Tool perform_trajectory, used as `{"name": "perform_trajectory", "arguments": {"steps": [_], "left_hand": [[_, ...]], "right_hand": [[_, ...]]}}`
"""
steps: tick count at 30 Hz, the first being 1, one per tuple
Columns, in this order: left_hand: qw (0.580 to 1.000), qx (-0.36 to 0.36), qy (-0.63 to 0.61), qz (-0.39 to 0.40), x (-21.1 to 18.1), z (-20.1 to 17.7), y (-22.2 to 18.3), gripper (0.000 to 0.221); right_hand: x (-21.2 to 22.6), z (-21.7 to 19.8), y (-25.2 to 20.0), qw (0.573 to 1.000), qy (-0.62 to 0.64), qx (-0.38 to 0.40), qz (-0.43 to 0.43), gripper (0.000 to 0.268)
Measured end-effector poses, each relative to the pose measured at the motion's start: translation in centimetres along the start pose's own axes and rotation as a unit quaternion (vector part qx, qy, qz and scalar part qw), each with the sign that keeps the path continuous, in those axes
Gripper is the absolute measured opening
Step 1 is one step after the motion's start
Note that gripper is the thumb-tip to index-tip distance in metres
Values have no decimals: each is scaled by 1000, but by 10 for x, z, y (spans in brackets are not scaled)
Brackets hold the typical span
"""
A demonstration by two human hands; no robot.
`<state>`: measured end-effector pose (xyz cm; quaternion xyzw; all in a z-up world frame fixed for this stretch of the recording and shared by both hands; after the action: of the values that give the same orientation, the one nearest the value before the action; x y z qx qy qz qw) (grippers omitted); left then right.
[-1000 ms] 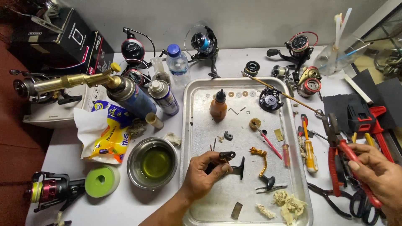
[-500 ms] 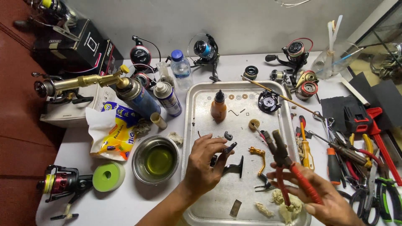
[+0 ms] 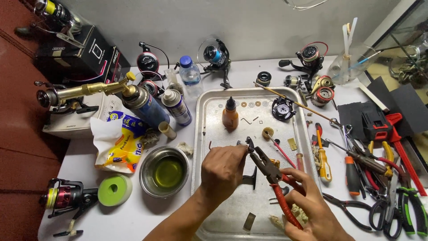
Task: Disassembling and cleaning the internal components of a fishing reel using pliers and a cleaning solution on a workbench.
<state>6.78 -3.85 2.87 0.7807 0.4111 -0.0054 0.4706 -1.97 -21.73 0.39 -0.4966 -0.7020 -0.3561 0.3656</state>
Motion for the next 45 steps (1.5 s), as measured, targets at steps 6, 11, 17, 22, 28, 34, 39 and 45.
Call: {"name": "perform_trajectory", "arguments": {"steps": [6, 11, 17, 22, 28, 34, 39, 45], "left_hand": [[1000, -18, -15, 11, 5, 3, -4, 10], [999, -28, -28, 1, 6, -1, -3, 13], [999, -46, -24, 10, 10, -3, -4, 13], [998, -39, -40, 9, 11, -4, -4, 14], [998, -32, -50, -2, 8, -5, -1, 22], [988, 24, -144, -41, -1, -5, -2, 51], [963, 58, -263, -24, -21, -25, 0, 41], [970, 49, -235, -41, 7, -35, 18, 34]], "right_hand": [[14, 9, 8, 993, -89, 20, -77, 13], [15, 17, 6, 985, -136, -25, -102, 15], [20, 26, 6, 982, -162, -42, -86, 17], [22, 30, 6, 976, -185, -61, -101, 20], [28, 28, 10, 956, -250, -78, -131, 17], [29, 18, 14, 945, -277, -89, -153, 12], [22, 8, 13, 938, -293, -69, -171, 15], [14, 0, 9, 926, -326, -1, -192, 27]]}}
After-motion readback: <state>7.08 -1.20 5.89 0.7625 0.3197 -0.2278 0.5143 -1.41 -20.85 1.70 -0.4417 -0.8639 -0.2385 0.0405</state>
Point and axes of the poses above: each hand's wrist, its own y-axis towards the middle knuckle, its own z-axis out of the palm, x = y × z, the point moved 4 cm from there along y, towards the middle knuckle, and after that the axes turned 10 degrees about -z, right-handed, at the moved point
